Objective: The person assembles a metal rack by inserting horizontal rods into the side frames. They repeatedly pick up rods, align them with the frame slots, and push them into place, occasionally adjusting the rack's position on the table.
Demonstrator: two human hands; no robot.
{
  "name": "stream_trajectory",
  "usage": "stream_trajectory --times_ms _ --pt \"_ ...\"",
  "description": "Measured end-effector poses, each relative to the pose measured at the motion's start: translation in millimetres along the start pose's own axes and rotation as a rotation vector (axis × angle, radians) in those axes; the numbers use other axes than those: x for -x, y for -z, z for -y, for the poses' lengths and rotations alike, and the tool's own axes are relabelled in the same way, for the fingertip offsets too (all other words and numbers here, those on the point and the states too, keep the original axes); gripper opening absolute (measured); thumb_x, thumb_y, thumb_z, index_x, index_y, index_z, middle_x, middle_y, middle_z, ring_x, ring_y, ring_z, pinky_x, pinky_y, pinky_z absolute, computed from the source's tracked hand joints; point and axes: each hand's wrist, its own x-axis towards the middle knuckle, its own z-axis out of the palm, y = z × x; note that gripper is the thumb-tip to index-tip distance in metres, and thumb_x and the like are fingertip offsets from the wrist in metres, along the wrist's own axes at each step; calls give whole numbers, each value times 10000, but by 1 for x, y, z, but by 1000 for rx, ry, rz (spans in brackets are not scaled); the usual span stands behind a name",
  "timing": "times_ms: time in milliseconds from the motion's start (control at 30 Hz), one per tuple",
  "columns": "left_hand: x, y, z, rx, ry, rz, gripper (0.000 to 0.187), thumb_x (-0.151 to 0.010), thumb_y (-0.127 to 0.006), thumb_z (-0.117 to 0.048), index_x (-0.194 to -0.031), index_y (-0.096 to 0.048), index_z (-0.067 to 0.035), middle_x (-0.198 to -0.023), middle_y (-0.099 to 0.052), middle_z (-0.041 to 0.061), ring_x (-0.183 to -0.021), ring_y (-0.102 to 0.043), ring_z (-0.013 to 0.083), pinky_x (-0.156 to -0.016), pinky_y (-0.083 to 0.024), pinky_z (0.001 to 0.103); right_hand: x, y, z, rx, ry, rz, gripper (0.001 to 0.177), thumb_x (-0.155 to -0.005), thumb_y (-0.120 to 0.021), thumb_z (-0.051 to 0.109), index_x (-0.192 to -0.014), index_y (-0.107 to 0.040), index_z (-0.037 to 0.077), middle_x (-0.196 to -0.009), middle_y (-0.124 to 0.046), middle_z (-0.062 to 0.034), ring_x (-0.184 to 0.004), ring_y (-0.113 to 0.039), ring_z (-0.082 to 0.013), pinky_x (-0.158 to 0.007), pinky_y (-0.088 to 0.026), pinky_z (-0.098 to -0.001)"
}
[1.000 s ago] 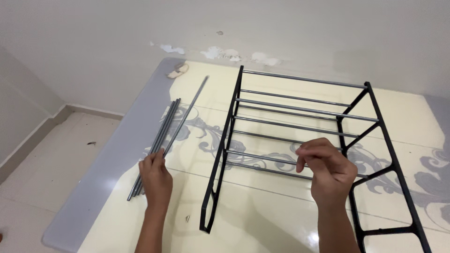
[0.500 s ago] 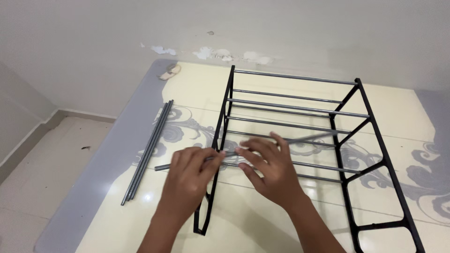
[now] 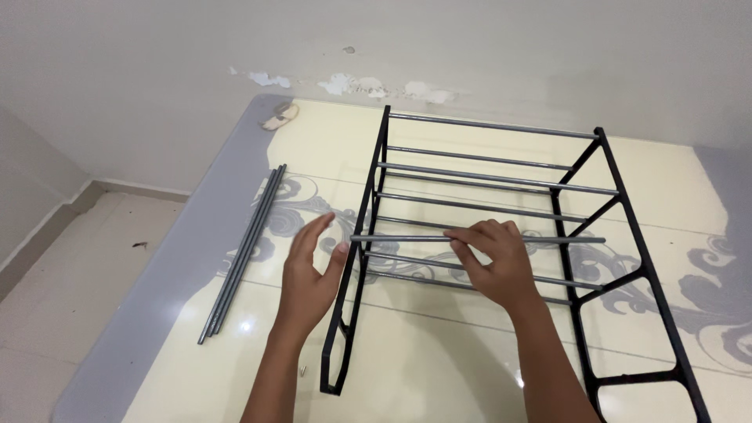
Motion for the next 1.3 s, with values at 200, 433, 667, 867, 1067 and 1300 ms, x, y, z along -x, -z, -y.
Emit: stream_trajectory --times_ms 200,433,667,867,1067,1300 --pt "4 -20 25 459 192 212 576 -957 -654 -191 -1490 -490 -44 -1546 -530 134 -1477 -448 271 -1199 -347 402 1 2 -16 21 -22 -15 121 -881 -769 136 -999 -799 131 -772 -683 9 -683 -535 -147 -712 -341 -338" --pt "6 -30 43 681 305 232 554 -979 -586 -112 -1513 -472 -16 -1581 -497 154 -1518 -410 273 -1223 -317 402 2 2 -22 46 -20 -19 127 -877 -779 116 -1001 -805 127 -745 -671 3 -642 -514 -148 -681 -323 -335" --pt "8 -32 45 701 346 231 547 -987 -573 -126 -1517 -476 -27 -1594 -490 133 -1529 -393 270 -1228 -297 407 1 -3 -19 48 11 -21 144 -868 -785 104 -1010 -800 123 -766 -679 4 -656 -538 -145 -678 -333 -338" --pt "9 -33 44 735 342 227 569 -984 -585 -163 -1521 -464 -17 -1609 -471 126 -1534 -384 269 -1222 -296 409 -2 -2 -14 93 15 -25 156 -858 -796 96 -1011 -800 128 -797 -698 7 -676 -564 -150 -657 -341 -341" --pt "10 -33 45 750 353 233 570 -1002 -590 -215 -1524 -458 -26 -1609 -476 118 -1527 -399 261 -1222 -305 400 -3 -2 -11 83 56 -80 191 -845 -813 72 -1025 -795 131 -909 -716 -13 -761 -641 -169 -688 -463 -334" --pt "10 -34 47 702 349 227 558 -996 -589 -190 -1521 -469 -42 -1597 -494 104 -1499 -439 240 -1197 -350 385 -4 2 -8 81 92 -91 198 -836 -811 59 -1022 -796 123 -891 -690 -27 -713 -642 -167 -627 -495 -334"
